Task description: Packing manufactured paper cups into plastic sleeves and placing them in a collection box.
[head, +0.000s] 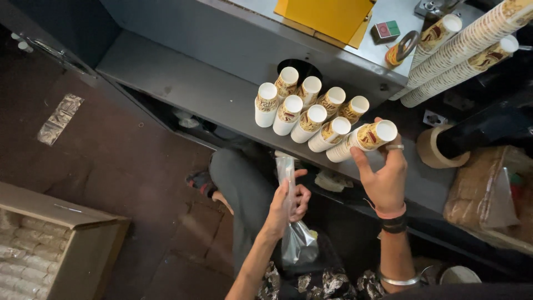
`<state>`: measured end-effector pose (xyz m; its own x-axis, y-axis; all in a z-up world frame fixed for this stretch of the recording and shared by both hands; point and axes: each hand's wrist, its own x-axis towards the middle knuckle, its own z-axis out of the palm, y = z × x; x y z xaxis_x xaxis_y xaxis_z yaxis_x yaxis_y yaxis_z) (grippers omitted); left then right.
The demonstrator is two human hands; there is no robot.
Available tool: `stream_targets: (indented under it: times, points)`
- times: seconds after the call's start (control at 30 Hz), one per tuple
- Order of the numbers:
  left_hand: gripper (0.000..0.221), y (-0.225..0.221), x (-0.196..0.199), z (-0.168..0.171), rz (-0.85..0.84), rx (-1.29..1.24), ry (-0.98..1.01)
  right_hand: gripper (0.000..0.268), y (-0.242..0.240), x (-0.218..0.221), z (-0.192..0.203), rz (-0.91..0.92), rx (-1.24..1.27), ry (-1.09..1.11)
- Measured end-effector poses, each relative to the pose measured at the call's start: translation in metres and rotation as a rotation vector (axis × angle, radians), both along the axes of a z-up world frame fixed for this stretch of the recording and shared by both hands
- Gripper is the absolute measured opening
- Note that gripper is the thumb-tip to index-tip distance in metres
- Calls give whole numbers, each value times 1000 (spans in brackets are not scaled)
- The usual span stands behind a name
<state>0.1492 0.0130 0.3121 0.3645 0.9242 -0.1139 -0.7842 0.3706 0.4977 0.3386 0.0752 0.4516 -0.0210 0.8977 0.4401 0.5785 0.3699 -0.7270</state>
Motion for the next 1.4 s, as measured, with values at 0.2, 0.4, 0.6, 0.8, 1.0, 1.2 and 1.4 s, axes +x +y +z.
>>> stream_targets:
  times: [0.2,0.4,0.6,0.8,1.0,1.2,1.4]
  points:
    - [81,0,-5,7,-32,-13,-134,61,-1,1,10,28,-23,81]
    - [85,2,-6,10,-20,-99,-217,60,-1,1,21,55,-22,134]
    - [67,-2,-6,-7,-56,29,-123,56,-2,5,25,47,3,120]
    - [45,-1,-7,-14,-100,-61,-133,54,-1,2,23,61,41,166]
    - [57,3,-7,-4,-67,-89,-257,54,-2,8,28,62,105,173]
    - [41,3,-4,-4,-10,-189,-264,53,-6,15,43,59,233,275]
    - [24,4,-9,-6,-46,-157,-226,48,4,57,-19,-177,180,131]
